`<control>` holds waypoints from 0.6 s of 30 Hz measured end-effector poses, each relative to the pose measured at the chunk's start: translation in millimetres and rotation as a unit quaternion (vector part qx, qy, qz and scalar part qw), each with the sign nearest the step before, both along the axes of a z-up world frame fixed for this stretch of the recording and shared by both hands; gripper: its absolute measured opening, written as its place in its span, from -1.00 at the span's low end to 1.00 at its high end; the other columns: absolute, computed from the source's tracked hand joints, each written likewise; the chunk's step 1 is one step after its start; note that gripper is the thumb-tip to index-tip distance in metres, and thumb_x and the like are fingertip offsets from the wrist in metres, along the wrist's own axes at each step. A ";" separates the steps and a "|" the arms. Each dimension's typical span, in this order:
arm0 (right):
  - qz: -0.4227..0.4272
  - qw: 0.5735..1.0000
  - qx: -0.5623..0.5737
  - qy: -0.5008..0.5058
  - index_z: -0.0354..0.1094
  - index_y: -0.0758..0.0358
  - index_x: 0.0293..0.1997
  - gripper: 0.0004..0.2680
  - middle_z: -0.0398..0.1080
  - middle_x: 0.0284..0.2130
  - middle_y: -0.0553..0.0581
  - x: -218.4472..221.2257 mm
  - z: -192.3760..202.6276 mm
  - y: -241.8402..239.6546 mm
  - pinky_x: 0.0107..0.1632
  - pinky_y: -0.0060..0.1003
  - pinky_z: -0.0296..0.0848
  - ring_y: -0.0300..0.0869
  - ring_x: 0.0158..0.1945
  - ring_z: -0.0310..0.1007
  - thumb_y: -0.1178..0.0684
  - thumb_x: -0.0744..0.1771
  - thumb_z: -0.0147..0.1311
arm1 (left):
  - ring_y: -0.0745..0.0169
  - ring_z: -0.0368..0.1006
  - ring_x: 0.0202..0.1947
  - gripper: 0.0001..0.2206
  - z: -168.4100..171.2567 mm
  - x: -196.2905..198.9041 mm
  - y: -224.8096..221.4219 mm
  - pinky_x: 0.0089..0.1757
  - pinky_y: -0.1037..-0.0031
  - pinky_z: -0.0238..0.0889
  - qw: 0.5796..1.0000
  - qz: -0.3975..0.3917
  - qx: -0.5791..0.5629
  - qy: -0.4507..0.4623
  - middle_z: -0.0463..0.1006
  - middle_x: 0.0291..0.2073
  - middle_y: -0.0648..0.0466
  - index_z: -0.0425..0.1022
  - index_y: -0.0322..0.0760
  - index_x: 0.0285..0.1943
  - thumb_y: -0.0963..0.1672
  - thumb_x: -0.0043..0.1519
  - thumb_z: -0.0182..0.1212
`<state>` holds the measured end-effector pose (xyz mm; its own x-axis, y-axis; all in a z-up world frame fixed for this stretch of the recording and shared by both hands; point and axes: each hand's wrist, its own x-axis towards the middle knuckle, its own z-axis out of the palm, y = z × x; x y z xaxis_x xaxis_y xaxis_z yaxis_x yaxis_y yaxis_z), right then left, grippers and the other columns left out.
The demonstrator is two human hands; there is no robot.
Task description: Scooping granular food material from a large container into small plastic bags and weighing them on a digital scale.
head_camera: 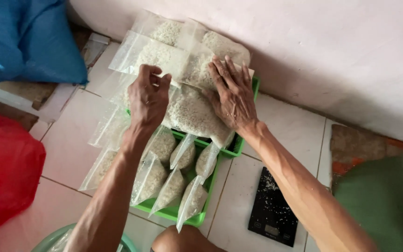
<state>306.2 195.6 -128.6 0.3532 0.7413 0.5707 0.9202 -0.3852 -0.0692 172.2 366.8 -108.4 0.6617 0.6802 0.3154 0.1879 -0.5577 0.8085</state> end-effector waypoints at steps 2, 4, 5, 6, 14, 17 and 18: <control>0.008 0.999 -0.009 -0.045 0.12 0.21 0.39 -0.58 0.11 0.35 0.19 11.5 -13.1 4.9 0.36 0.06 0.02 0.06 0.42 0.01 -0.04 0.37 0.06 | 0.12 0.50 -0.50 -0.87 -6.2 -17.0 2.6 -0.39 0.34 0.32 0.997 -0.021 -0.041 -0.069 0.52 -0.43 -0.10 0.41 -0.42 -0.07 -0.19 0.29 0.19; 0.026 0.999 -0.007 -0.046 0.14 0.27 0.37 -0.61 0.15 0.32 0.25 13.0 -9.8 6.0 0.37 0.02 0.04 0.09 0.40 0.06 -0.05 0.39 0.00 | 0.15 0.50 -0.49 -0.86 -7.2 -38.6 0.6 -0.39 0.36 0.32 0.994 -0.022 -0.063 -0.085 0.52 -0.44 -0.08 0.41 -0.41 -0.05 -0.19 0.30 0.18; 0.042 0.998 -0.002 -0.045 0.16 0.33 0.34 -0.63 0.19 0.28 0.32 12.7 -8.5 7.8 0.38 -0.02 0.05 0.12 0.37 0.10 -0.06 0.40 -0.06 | 0.18 0.50 -0.48 -0.85 -7.4 -51.0 0.1 -0.39 0.38 0.33 0.991 -0.023 -0.083 -0.100 0.51 -0.44 -0.05 0.41 -0.40 -0.03 -0.18 0.30 0.18; 0.046 0.998 -0.002 -0.045 0.16 0.33 0.34 -0.63 0.19 0.28 0.32 13.3 -6.5 6.3 0.38 -0.02 0.05 0.12 0.37 0.10 -0.06 0.40 -0.06 | 0.18 0.50 -0.48 -0.85 0.2 -63.8 -7.0 -0.39 0.38 0.33 0.991 -0.019 -0.083 -0.100 0.51 -0.44 -0.05 0.41 -0.40 -0.03 -0.18 0.30 0.18; 0.067 0.994 -0.050 -0.076 0.12 0.51 0.34 -0.55 0.24 0.17 0.54 1.4 6.4 7.7 0.27 0.13 0.18 0.34 0.24 0.24 0.06 0.33 0.09 | 0.19 0.50 -0.57 -0.91 10.8 -186.7 -62.1 -0.41 0.44 0.42 0.982 0.042 -0.161 -0.085 0.53 -0.55 -0.09 0.50 -0.42 -0.14 -0.25 0.24 0.13; 0.057 0.992 -0.108 -0.004 -0.26 0.45 0.48 -0.46 -0.10 0.39 0.55 8.2 -7.6 2.3 0.37 0.15 0.01 0.31 0.44 -0.08 0.11 0.36 -0.02 | 0.38 0.48 -0.44 -0.81 3.1 -224.5 -104.9 -0.40 0.59 0.42 0.978 0.044 -0.187 -0.086 0.56 -0.38 0.12 0.45 -0.37 -0.09 -0.34 0.17 0.07; 0.081 0.990 -0.112 0.003 -0.26 0.45 0.48 -0.46 -0.10 0.39 0.55 3.3 -5.4 1.0 0.37 0.15 0.01 0.31 0.44 -0.08 0.11 0.36 -0.02 | 0.38 0.48 -0.44 -0.81 -1.7 -236.9 -121.9 -0.40 0.59 0.42 0.976 0.068 -0.189 -0.080 0.56 -0.38 0.12 0.45 -0.37 -0.09 -0.34 0.17 0.07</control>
<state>309.5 196.6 -134.1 0.2225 0.8959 0.3844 0.9709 -0.2394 -0.0042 -64.7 244.9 -110.1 0.5202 0.8459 0.1172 0.0929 -0.1925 0.9769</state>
